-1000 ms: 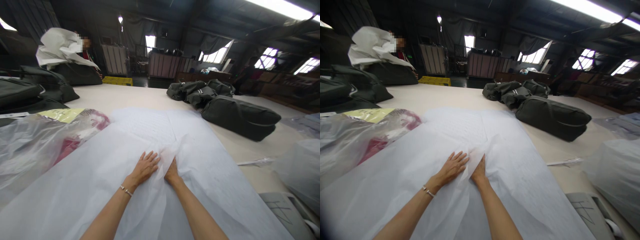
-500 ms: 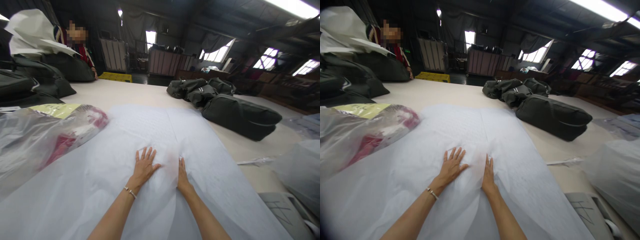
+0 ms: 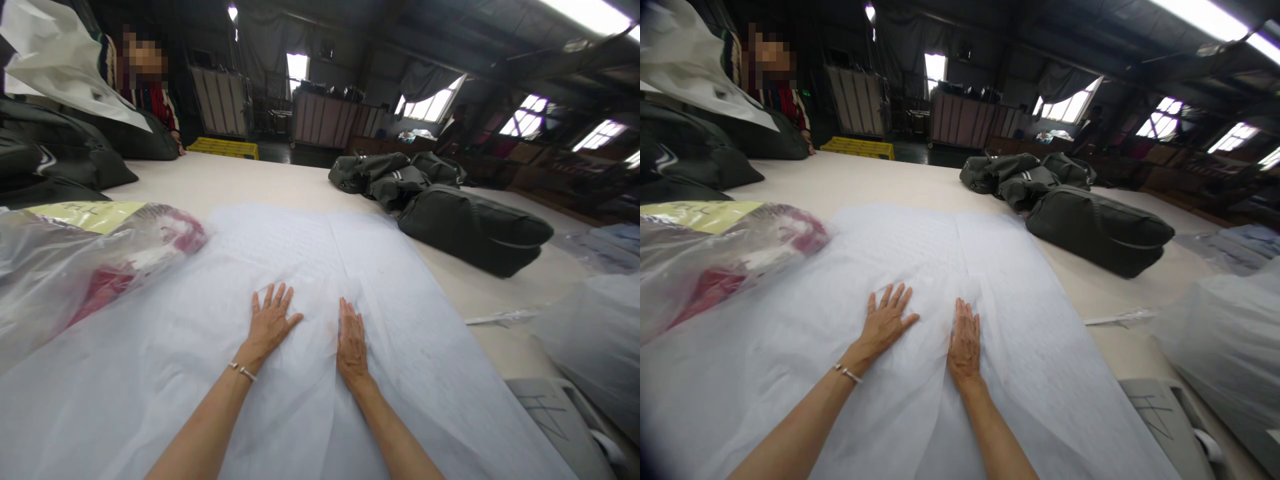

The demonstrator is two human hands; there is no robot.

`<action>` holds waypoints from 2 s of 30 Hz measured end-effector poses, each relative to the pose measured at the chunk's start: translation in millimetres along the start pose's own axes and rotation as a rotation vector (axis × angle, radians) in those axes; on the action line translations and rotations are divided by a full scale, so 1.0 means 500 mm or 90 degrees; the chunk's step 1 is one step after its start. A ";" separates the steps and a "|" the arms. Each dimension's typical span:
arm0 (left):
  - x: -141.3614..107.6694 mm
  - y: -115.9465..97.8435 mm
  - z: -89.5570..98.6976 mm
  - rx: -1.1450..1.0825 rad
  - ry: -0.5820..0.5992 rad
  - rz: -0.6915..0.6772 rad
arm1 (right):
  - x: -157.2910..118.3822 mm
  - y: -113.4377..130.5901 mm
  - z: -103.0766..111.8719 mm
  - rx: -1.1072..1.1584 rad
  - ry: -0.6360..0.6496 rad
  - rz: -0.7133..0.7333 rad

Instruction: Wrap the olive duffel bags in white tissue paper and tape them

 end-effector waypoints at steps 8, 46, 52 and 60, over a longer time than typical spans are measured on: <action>-0.007 0.006 0.004 0.032 0.009 0.029 | 0.000 0.030 0.025 0.049 -0.034 0.039; -0.032 -0.132 0.005 -0.015 -0.091 -0.113 | 0.024 0.031 0.028 0.071 0.108 -0.052; -0.027 -0.129 -0.005 -0.009 -0.093 -0.119 | -0.010 0.001 0.318 0.110 -0.045 0.071; -0.023 -0.129 0.001 0.008 -0.087 -0.120 | -0.334 -0.427 0.812 -0.138 -0.397 -0.425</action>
Point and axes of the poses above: each hand's wrist, its own x-axis towards the middle knuckle, its own z-axis out of the back of the hand, y = z × x, the point moved 5 cm from there along x, towards the middle knuckle, and after that the axes turned 8 degrees about x, right-handed, at the moved point
